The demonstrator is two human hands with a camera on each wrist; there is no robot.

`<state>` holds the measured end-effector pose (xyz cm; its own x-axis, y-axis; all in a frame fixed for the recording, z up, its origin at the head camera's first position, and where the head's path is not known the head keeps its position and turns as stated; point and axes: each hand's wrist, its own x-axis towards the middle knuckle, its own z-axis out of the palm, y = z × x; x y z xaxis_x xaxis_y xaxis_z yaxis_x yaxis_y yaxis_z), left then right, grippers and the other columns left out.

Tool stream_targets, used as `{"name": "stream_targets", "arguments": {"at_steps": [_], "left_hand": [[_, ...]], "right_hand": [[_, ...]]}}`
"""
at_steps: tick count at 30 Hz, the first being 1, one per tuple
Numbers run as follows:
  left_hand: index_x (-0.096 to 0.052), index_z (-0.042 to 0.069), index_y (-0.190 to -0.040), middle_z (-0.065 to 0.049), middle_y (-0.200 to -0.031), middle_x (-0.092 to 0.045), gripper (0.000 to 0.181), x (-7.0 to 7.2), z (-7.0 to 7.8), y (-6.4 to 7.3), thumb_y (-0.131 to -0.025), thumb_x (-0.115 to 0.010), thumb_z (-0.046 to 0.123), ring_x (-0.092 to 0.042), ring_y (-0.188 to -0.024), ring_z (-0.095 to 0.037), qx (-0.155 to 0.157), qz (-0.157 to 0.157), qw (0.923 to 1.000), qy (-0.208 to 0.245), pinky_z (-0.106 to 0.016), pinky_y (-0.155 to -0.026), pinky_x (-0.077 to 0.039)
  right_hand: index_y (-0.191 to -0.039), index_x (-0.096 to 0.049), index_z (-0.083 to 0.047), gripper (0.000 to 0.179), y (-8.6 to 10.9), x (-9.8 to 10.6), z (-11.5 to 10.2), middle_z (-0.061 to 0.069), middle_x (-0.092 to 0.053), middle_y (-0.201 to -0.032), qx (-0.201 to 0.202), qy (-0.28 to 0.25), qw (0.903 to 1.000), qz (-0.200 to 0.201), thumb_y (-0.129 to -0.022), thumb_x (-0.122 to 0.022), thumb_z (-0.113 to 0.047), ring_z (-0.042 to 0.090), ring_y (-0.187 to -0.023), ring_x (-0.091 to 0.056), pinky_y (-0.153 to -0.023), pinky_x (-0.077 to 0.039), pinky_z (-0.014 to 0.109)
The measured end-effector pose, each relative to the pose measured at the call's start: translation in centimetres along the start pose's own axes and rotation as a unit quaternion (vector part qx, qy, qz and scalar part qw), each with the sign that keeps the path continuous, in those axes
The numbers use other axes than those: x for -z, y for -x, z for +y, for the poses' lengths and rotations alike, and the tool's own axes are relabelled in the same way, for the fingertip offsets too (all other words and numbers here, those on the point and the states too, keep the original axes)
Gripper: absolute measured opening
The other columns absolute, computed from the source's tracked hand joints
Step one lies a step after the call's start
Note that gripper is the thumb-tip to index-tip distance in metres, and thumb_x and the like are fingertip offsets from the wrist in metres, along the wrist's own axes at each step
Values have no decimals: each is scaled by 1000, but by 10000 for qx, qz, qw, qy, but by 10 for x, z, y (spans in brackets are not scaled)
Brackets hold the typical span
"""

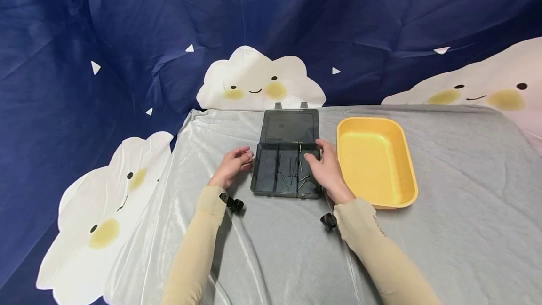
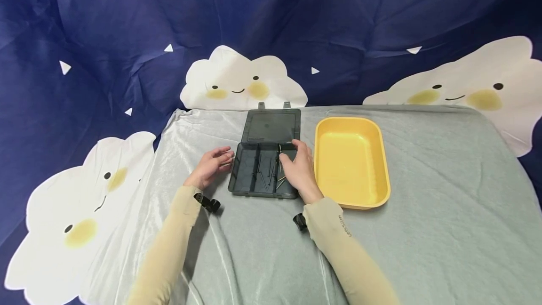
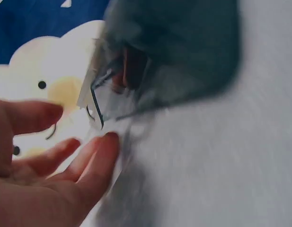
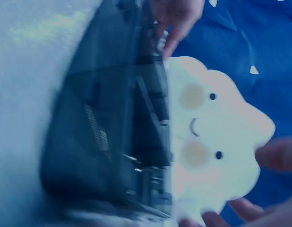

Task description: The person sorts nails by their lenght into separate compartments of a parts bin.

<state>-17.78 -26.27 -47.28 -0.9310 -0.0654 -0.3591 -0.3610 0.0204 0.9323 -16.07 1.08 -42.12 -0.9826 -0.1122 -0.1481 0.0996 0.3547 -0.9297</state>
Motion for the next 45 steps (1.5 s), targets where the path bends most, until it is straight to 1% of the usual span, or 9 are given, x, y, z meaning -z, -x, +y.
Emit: {"name": "stream_targets", "arguments": {"at_steps": [4,6,10,16,20,26,32,38,45], "left_hand": [[-36,-4,-145,-20,-146,-43,50,-1,5,-11,-99,-51,8,-45,-132,-31,249,24,9966,787,-37,-110,-39],[-35,-4,-146,-20,-147,-43,50,-3,8,-17,-99,-51,7,-44,-134,-31,292,-49,9952,935,-36,-111,-38],[-29,-4,-148,-21,-149,-40,53,-8,13,-27,-100,-49,7,-40,-137,-30,306,-296,9939,1014,-36,-114,-35],[-26,0,-151,-16,-155,-34,57,-14,17,-36,-98,-47,1,-33,-143,-24,299,-419,9965,654,-38,-116,-30],[-32,1,-149,-15,-153,-37,56,-15,18,-40,-96,-49,-3,-39,-139,-23,310,-348,9976,510,-28,-104,-39],[-35,0,-148,-16,-149,-42,55,-16,20,-40,-95,-50,-5,-49,-123,-21,221,-261,9991,232,-13,-68,-42],[-32,2,-149,-17,-149,-42,60,-15,22,-38,-93,-50,-8,-50,-120,-21,162,-194,9995,179,-13,-68,-43],[-31,8,-151,-14,-149,-43,64,-16,22,-35,-92,-50,-8,-52,-123,-25,-172,-212,9992,-298,-20,-79,-45],[-25,21,-154,-18,-146,-38,73,-17,20,-31,-92,-46,-12,-46,-134,-32,-991,-406,9890,-1023,-29,-97,-46]], "right_hand": [[-149,-28,0,58,-11,-8,5,18,-24,-157,-462,-648,9958,451,-98,-47,-17,30,-146,-22,-119,-21,43],[-150,-26,1,57,-17,-10,6,18,-23,-158,-618,-911,9921,595,-98,-45,-15,29,-147,-20,-120,-19,42],[-151,-23,1,57,-26,-12,10,18,-20,-159,-863,-1202,9869,639,-100,-40,-15,29,-148,-17,-120,-19,41],[-153,-20,-1,55,-36,-13,14,16,-19,-160,-1127,-1433,9819,509,-102,-35,-14,28,-148,-18,-120,-21,40],[-153,-19,-2,55,-44,-11,17,15,-19,-160,-1208,-1547,9792,507,-102,-35,-14,28,-148,-19,-120,-22,40],[-153,-20,-2,56,-51,-10,15,15,-21,-160,-1309,-1612,9768,520,-102,-37,-16,29,-147,-20,-120,-21,40],[-151,-26,-1,56,-55,-10,14,16,-28,-156,-1291,-1670,9760,541,-101,-43,-19,29,-143,-27,-118,-25,41],[-150,-26,3,59,-59,-10,14,19,-29,-155,-1155,-1801,9751,582,-100,-46,-21,29,-143,-28,-118,-25,39],[-154,-18,-6,68,-62,-4,10,14,-27,-158,-1008,-1775,9773,562,-99,-47,-34,25,-145,-26,-120,-20,36]]}}
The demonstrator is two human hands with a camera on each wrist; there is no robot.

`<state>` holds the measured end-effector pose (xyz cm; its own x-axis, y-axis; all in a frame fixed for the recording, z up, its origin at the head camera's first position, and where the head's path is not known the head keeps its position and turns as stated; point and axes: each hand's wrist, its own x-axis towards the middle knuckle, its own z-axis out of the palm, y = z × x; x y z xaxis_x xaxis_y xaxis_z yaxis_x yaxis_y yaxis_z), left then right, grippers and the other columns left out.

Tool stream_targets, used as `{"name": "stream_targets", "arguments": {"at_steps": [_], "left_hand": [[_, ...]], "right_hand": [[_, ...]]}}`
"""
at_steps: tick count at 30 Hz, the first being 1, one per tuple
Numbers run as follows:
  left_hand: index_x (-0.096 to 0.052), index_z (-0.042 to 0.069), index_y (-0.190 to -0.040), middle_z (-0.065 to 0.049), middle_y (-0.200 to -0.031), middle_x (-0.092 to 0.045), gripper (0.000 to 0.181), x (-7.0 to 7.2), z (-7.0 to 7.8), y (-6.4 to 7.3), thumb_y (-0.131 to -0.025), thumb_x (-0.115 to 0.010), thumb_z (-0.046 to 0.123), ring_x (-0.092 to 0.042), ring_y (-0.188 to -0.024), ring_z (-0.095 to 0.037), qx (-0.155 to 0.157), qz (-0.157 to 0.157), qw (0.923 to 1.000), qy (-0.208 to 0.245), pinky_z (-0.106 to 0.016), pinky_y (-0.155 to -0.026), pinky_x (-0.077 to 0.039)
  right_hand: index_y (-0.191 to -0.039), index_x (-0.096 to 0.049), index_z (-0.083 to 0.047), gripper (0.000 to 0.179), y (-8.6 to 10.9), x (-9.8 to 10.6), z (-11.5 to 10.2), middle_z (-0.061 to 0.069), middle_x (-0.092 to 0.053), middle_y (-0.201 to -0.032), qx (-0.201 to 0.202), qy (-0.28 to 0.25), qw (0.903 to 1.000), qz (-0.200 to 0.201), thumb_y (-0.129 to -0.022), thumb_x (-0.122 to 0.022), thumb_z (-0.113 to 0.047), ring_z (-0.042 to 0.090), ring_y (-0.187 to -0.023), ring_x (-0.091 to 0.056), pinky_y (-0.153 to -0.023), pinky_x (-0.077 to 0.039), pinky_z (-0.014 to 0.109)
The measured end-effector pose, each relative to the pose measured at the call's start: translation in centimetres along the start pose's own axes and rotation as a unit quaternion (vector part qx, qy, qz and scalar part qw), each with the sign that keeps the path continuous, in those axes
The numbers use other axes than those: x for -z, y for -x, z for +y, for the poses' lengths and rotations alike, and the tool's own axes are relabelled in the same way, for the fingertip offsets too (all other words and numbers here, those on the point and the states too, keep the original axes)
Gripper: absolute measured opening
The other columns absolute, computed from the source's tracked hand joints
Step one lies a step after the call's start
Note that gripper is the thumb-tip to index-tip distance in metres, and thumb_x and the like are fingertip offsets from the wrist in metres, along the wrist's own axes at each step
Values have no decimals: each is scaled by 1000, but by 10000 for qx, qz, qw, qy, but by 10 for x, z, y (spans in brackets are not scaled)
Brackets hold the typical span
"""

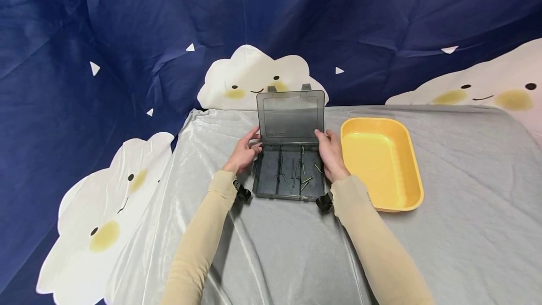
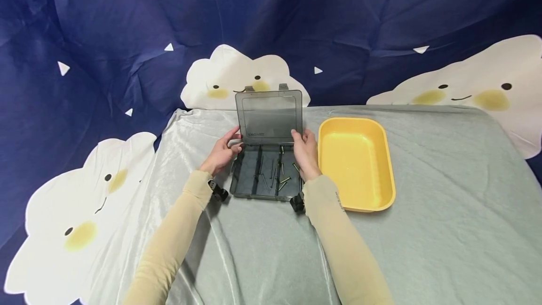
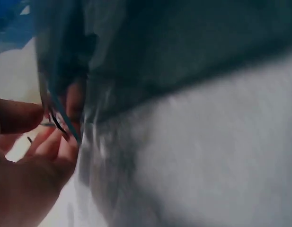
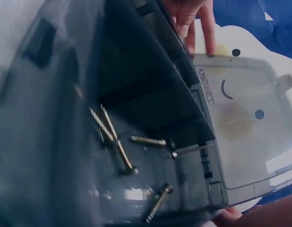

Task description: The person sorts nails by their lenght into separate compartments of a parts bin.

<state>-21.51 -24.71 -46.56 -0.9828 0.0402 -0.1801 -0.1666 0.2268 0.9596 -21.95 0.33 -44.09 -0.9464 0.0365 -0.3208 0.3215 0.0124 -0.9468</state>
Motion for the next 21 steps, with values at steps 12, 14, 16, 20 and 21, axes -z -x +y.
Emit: {"name": "stream_targets", "arguments": {"at_steps": [12,14,16,20,21], "left_hand": [[-20,-4,-151,-23,-155,-29,62,-2,30,37,-98,-50,3,-35,-140,-37,-1009,-28,9923,-723,-38,-112,-36],[-17,-1,-152,-21,-156,-26,61,-3,35,46,-101,-47,10,-32,-142,-33,-1105,37,9903,-839,-36,-114,-33],[-17,3,-153,-18,-157,-26,60,-3,35,50,-103,-45,16,-31,-144,-30,-1256,177,9888,-790,-35,-115,-30],[-26,8,-153,-16,-154,-36,55,1,27,58,-103,-45,20,-38,-141,-27,-1879,536,9776,-775,-34,-114,-33],[-30,7,-152,-17,-152,-39,53,2,26,61,-103,-46,19,-41,-139,-27,-2113,575,9719,-859,-34,-112,-36]], "right_hand": [[-151,-33,-14,54,13,13,-3,16,-43,-148,1217,1268,9844,-26,-101,-44,-33,31,-135,-43,-113,-34,43],[-152,-32,-15,55,19,16,-5,15,-44,-148,1503,1579,9759,-56,-102,-41,-37,31,-134,-45,-112,-34,44],[-152,-32,-16,56,26,20,-7,13,-45,-148,1818,1845,9658,-76,-102,-40,-40,30,-133,-46,-112,-35,44],[-150,-35,-13,56,42,29,-10,15,-49,-145,2495,2226,9423,-144,-102,-42,-40,30,-129,-50,-109,-37,46],[-150,-37,-12,55,47,31,-10,15,-49,-145,2679,2341,9344,-200,-102,-43,-39,31,-129,-51,-109,-38,46]]}}
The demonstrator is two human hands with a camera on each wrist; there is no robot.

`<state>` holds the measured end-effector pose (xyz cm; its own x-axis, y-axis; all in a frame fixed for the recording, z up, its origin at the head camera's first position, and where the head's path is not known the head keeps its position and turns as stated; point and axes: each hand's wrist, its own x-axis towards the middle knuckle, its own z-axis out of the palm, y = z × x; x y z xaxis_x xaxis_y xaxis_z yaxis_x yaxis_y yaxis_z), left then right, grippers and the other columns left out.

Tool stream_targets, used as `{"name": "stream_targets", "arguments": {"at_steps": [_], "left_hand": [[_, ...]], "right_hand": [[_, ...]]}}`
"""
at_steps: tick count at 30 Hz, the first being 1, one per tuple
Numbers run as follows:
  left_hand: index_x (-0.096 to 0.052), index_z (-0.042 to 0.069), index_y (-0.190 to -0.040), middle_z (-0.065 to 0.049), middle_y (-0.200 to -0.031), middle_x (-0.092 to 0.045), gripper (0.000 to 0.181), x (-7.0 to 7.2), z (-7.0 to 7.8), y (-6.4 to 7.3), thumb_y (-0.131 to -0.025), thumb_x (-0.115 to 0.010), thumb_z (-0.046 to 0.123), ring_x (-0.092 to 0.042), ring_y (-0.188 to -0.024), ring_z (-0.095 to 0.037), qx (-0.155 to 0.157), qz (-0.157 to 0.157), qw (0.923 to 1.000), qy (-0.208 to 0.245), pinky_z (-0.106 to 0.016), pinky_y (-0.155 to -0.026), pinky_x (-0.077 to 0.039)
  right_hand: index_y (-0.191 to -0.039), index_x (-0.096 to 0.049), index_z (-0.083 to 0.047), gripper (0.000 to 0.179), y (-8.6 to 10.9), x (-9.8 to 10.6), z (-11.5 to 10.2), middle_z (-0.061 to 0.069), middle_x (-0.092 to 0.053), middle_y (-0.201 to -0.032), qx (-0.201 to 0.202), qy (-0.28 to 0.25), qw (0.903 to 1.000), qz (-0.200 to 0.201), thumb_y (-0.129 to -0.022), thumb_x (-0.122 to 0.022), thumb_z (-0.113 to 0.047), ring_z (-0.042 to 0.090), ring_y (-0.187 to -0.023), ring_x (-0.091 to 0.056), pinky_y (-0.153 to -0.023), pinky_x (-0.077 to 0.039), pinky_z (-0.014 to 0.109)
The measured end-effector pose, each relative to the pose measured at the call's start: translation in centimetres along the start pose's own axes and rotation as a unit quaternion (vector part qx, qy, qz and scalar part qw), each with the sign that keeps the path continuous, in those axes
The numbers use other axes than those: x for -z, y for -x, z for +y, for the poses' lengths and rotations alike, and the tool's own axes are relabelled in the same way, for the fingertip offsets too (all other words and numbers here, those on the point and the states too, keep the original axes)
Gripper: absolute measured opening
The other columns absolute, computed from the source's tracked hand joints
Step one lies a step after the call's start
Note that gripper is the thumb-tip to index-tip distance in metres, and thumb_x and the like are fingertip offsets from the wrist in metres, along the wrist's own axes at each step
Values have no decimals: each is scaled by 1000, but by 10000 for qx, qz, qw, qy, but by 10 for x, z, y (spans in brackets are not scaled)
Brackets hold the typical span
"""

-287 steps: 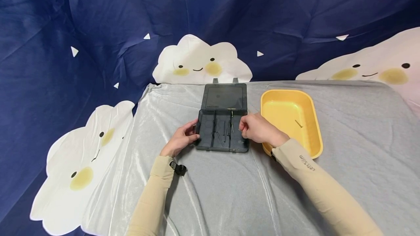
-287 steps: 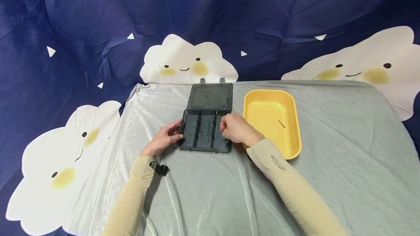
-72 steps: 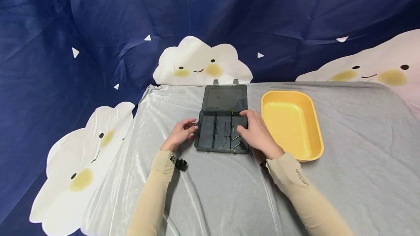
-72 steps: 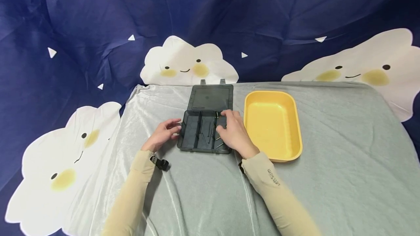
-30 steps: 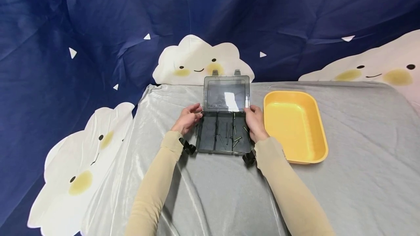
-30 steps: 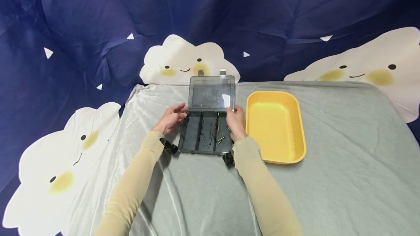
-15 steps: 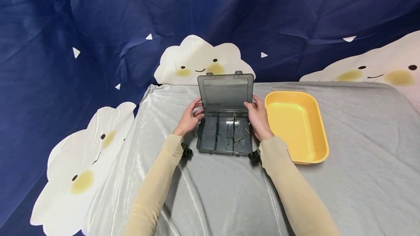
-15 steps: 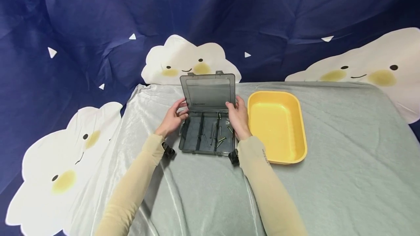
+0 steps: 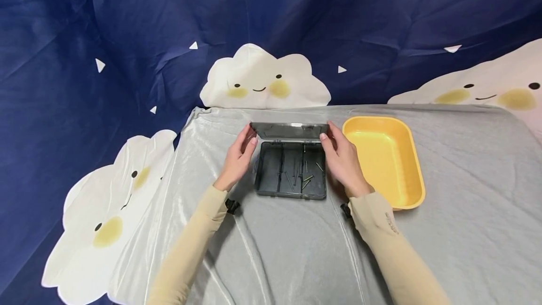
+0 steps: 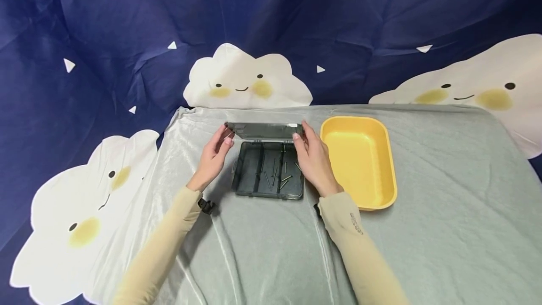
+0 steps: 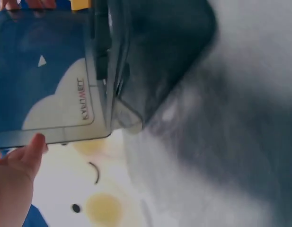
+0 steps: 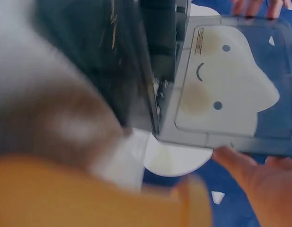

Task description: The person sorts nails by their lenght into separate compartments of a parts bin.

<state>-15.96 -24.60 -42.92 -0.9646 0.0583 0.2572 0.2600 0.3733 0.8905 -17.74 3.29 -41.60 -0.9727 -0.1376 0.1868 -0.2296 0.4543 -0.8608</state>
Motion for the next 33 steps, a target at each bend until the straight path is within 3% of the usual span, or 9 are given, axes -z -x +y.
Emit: {"name": "stream_targets", "arguments": {"at_steps": [2,4,7,10,16,21,26,31,33], "left_hand": [[-40,6,-146,-17,-147,-46,47,4,1,8,-101,-50,16,-48,-133,-28,-568,-7,9975,-430,-34,-107,-43],[-51,5,-139,-17,-141,-52,40,8,0,17,-99,-53,13,-52,-129,-29,-1165,-139,9873,-1066,-36,-105,-45],[-60,8,-131,-17,-137,-56,34,12,-1,32,-97,-56,12,-54,-127,-28,-1873,-424,9586,-2103,-39,-104,-45],[-61,10,-130,-18,-137,-55,34,12,-2,44,-97,-57,11,-54,-127,-30,-2159,-725,9358,-2691,-41,-106,-43],[-59,7,-133,-20,-143,-49,39,5,-8,63,-94,-60,5,-48,-131,-37,-2098,-1356,9131,-3224,-42,-105,-43],[-54,6,-137,-23,-149,-40,45,-2,-16,75,-92,-58,-1,-40,-134,-46,-1967,-1852,8930,-3599,-45,-106,-41],[-56,7,-136,-25,-148,-40,41,-9,-21,80,-96,-58,14,-38,-134,-49,-1850,-1833,8900,-3742,-48,-108,-39],[-54,11,-139,-22,-149,-40,50,-14,-19,81,-96,-58,36,-38,-135,-47,-1561,-1725,8891,-3941,-46,-109,-39],[-53,12,-140,-22,-149,-40,53,-16,-17,81,-95,-59,39,-40,-134,-47,-1500,-1720,8849,-4060,-45,-109,-39]], "right_hand": [[-147,-41,-10,52,9,5,-1,15,-50,-144,424,238,9987,-148,-101,-46,-36,31,-128,-51,-107,-39,48],[-143,-47,-8,48,19,9,0,17,-51,-142,939,494,9937,-370,-101,-51,-30,33,-128,-51,-107,-39,49],[-136,-55,-5,41,32,11,2,21,-52,-141,1596,925,9799,-766,-98,-57,-22,37,-129,-50,-106,-39,51],[-132,-59,-3,39,43,10,5,27,-49,-140,2037,1480,9618,-1071,-95,-60,-17,45,-128,-48,-103,-41,55],[-131,-59,-3,40,59,2,13,31,-46,-141,2331,2481,9287,-1473,-92,-64,-14,53,-127,-44,-97,-45,57],[-130,-60,-2,41,69,-7,20,32,-46,-141,2297,2905,9141,-1653,-90,-67,-12,54,-128,-42,-94,-48,56],[-128,-62,-2,41,75,-14,25,32,-46,-140,2205,2954,9154,-1615,-89,-68,-14,54,-129,-40,-91,-49,57],[-128,-62,-4,46,77,-19,25,29,-45,-142,2015,2960,9221,-1465,-88,-70,-25,54,-131,-37,-99,-44,57],[-129,-61,-4,50,78,-21,25,28,-45,-144,1937,3031,9219,-1439,-88,-70,-30,54,-133,-36,-103,-41,57]]}}
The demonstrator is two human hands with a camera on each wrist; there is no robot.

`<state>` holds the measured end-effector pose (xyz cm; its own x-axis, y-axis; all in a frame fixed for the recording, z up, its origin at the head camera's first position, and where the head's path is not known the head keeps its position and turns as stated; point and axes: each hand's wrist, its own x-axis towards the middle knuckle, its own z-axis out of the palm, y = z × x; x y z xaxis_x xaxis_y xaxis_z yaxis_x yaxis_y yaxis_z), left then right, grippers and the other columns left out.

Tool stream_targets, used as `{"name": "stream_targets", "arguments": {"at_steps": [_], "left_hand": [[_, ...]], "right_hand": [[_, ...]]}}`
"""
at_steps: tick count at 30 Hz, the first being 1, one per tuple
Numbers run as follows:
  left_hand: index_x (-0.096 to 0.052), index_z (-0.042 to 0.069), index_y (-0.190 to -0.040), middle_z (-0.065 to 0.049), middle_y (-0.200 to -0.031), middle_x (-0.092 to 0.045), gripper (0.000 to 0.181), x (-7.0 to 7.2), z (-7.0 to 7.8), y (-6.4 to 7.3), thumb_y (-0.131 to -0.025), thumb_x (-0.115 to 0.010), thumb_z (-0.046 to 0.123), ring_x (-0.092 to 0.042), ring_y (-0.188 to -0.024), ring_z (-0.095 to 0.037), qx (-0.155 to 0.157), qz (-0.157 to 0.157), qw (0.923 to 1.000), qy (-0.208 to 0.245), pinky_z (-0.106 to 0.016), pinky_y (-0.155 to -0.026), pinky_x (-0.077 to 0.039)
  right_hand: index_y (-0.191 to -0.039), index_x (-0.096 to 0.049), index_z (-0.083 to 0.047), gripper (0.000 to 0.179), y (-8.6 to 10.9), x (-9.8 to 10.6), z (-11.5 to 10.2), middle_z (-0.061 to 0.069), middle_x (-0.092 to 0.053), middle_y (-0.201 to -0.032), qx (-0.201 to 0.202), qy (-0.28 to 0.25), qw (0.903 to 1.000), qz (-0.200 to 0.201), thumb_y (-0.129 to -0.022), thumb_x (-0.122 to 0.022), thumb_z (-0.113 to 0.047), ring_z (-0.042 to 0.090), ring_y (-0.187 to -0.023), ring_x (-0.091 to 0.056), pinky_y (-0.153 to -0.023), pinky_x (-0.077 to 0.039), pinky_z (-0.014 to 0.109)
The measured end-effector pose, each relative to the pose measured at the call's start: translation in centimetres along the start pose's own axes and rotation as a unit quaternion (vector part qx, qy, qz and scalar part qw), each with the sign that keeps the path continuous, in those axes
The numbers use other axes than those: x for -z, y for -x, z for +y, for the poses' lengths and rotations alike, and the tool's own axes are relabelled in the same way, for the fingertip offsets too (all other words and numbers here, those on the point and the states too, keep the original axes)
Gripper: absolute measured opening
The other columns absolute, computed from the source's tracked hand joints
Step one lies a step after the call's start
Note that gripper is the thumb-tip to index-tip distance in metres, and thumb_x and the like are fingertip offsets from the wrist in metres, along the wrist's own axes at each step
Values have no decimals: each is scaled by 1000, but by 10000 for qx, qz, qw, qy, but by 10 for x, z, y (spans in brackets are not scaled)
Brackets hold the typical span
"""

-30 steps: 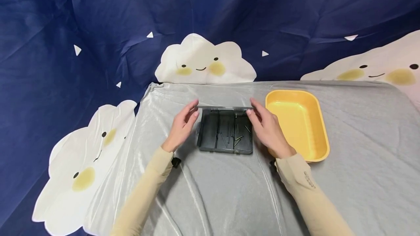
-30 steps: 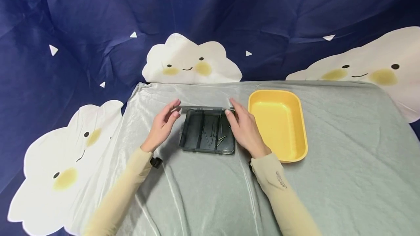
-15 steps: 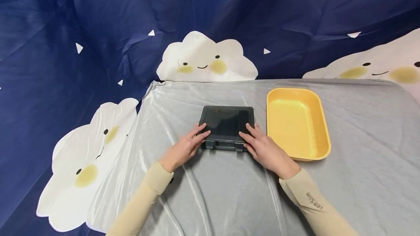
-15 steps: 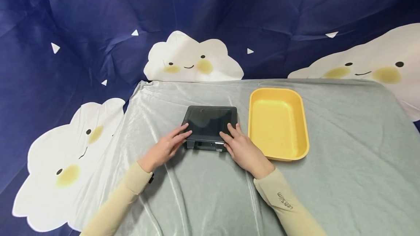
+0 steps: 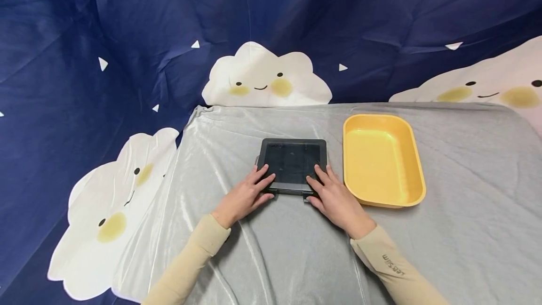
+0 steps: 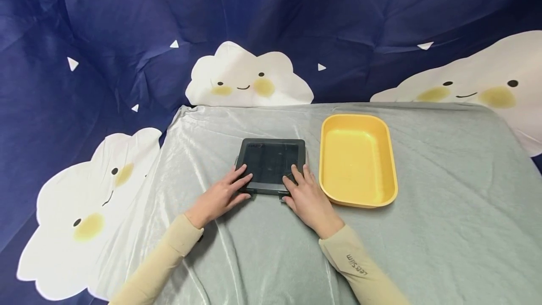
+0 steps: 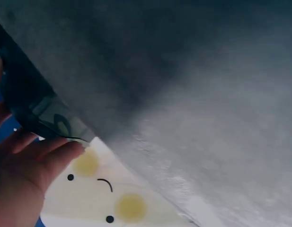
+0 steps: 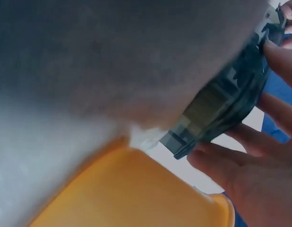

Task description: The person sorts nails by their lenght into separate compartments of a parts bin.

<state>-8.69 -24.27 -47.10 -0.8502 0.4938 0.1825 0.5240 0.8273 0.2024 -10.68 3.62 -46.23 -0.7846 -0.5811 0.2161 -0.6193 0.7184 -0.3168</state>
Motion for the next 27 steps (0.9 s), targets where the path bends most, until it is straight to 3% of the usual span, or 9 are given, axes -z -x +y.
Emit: {"name": "stream_targets", "arguments": {"at_steps": [8,12,15,21,27], "left_hand": [[-58,10,-134,-23,-143,-48,57,-1,4,-5,-86,-69,39,-51,-123,-50,-155,207,9979,-587,-43,-100,-48],[-60,10,-133,-22,-140,-52,56,-1,10,-5,-85,-71,38,-54,-120,-49,-80,333,9948,-962,-43,-94,-52],[-59,9,-133,-22,-139,-53,57,-4,15,-4,-84,-73,35,-54,-119,-49,-31,379,9916,-1232,-43,-90,-54],[-59,6,-132,-23,-136,-55,61,-9,22,-5,-80,-78,30,-55,-118,-49,91,551,9876,-1470,-42,-91,-53],[-64,6,-126,-23,-131,-59,58,-9,32,-12,-75,-82,24,-61,-109,-47,451,713,9879,-1302,-45,-91,-53]], "right_hand": [[-132,-59,-4,57,-1,-5,-2,27,-43,-146,-104,191,9997,-62,-86,-72,-34,53,-136,-30,-101,-43,56],[-129,-61,-3,56,-3,-9,-4,28,-48,-141,79,607,9981,81,-84,-74,-34,54,-132,-36,-97,-48,52],[-125,-63,-1,56,-3,-12,-3,29,-53,-134,433,1227,9911,294,-82,-76,-34,55,-126,-43,-98,-48,50],[-124,-63,-1,60,-1,-18,-3,29,-57,-129,920,2357,9658,575,-79,-77,-37,52,-119,-52,-98,-48,46],[-123,-64,-1,59,0,-20,-5,29,-58,-128,780,2348,9662,720,-77,-80,-35,50,-118,-54,-93,-52,44]]}}
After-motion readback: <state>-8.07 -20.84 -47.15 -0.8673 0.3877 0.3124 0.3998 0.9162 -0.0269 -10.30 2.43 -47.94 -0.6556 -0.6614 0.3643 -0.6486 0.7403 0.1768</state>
